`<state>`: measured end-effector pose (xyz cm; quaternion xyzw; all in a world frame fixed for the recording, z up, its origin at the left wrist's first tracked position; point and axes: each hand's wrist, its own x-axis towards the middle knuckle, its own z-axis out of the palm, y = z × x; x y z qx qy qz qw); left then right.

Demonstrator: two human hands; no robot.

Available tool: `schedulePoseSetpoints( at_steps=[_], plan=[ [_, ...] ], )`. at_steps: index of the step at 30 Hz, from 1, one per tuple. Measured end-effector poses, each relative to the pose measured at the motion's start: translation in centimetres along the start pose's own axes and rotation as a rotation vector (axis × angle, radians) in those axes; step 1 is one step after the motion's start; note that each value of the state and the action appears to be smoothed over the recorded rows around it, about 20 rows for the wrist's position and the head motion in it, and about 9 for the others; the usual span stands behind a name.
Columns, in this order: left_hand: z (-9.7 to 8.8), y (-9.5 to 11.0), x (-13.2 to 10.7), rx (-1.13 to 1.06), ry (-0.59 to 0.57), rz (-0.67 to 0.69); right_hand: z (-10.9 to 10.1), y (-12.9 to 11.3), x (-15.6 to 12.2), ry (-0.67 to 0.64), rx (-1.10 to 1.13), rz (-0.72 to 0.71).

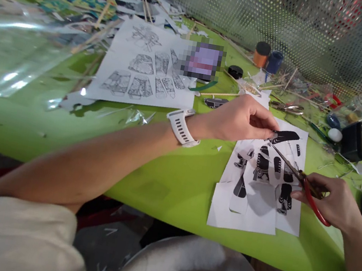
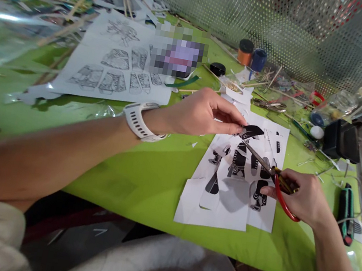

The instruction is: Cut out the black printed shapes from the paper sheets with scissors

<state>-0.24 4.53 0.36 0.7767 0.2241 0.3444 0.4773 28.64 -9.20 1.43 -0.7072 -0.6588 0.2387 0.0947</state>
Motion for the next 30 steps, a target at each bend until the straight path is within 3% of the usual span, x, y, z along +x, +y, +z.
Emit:
schedulePoseSetpoints(
  at_steps=[9, 21, 30],
  plan=[
    [0.08, 0.18, -0.06, 0.038, -0.024, 0.001, -0.02, 0.87, -0.05, -0.022, 0.031, -0.006],
    [0.17, 0.21, -0.05, 0.027, -0.05, 0.021, -0.08, 0.26, -0.01, -0.019, 0.034, 0.04],
    [0.22, 0.45, -0.12, -0.002, -0.059, -0.03, 0.04, 0.43, -0.01, 0.014, 0.042, 0.004]
  ],
)
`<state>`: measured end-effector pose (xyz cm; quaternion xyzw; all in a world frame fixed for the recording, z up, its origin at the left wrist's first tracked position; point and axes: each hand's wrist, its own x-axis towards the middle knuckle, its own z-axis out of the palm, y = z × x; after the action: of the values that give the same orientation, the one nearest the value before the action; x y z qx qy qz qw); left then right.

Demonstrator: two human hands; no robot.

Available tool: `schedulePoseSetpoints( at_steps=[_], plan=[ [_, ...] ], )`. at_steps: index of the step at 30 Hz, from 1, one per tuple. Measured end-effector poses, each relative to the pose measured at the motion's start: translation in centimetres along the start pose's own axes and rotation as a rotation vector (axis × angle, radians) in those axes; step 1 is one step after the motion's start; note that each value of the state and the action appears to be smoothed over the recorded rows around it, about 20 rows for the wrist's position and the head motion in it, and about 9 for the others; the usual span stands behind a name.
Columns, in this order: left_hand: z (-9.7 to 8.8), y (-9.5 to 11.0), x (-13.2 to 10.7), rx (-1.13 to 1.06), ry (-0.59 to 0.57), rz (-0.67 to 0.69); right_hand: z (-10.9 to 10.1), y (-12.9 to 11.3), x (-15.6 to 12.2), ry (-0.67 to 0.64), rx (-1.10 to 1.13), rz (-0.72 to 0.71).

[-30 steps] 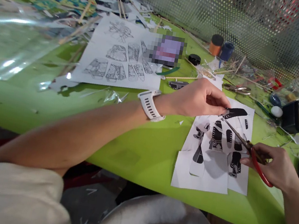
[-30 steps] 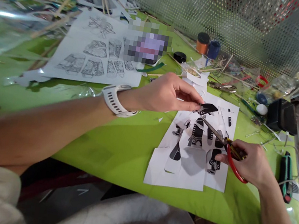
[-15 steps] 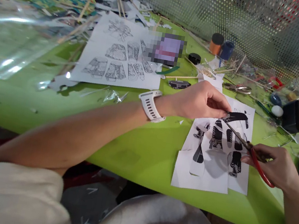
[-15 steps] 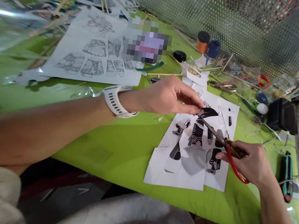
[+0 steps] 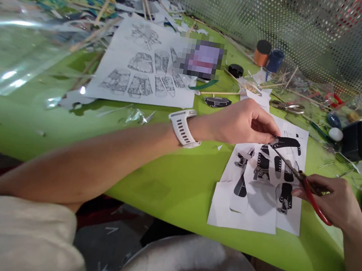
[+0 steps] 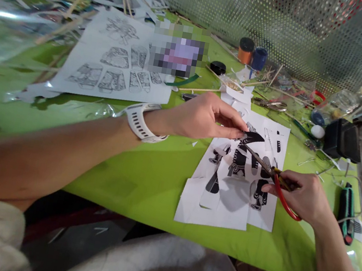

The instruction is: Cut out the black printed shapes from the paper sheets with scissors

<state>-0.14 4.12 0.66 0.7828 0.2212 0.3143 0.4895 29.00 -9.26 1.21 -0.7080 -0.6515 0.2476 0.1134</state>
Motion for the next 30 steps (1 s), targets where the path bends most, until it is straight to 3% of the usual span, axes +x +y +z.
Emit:
schedulePoseSetpoints(
  at_steps=[20, 30],
  plan=[
    [0.24, -0.5, 0.03, -0.013, 0.01, 0.008, -0.26, -0.82, -0.13, 0.031, -0.039, 0.066],
    [0.14, -0.38, 0.06, -0.029, 0.034, 0.028, 0.13, -0.11, -0.1, 0.042, -0.088, 0.001]
  ],
)
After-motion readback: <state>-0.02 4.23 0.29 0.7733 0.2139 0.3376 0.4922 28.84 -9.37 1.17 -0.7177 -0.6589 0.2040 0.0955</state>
